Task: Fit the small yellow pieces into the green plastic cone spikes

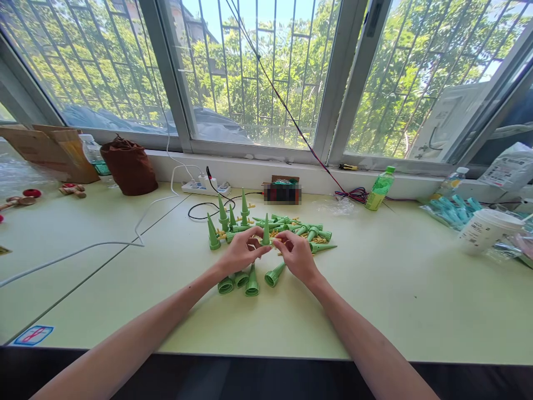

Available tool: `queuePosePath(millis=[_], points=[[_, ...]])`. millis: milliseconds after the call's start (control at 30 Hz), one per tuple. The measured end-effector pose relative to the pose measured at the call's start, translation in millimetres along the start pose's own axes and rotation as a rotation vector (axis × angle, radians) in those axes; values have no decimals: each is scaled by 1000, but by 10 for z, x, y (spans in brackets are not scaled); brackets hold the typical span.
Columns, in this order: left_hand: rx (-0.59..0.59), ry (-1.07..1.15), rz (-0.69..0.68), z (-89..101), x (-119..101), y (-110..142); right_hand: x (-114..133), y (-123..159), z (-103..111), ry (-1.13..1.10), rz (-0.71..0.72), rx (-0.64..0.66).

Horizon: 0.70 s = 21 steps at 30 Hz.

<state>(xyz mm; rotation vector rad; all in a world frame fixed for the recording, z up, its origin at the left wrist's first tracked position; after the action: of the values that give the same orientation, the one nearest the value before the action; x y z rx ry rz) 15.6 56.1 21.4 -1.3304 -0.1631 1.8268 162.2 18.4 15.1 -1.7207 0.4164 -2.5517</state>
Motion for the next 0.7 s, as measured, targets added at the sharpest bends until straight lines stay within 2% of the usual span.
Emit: queuePosePath(millis=[700], points=[[22,-104,-91,1,16,-3,-24,-1,-14,72,14,23]])
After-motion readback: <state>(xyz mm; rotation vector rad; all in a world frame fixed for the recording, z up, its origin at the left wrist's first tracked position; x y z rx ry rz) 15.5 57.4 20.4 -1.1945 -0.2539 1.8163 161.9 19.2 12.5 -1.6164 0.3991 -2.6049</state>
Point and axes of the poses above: each hand's wrist, its own y-axis away from the middle knuckle, its own z-axis out of the back of the hand, x = y × z, the point moved 6 cm from there along -y, towards the middle knuckle, and after that the axes turned 14 degrees about -z, right-handed, at the moved point
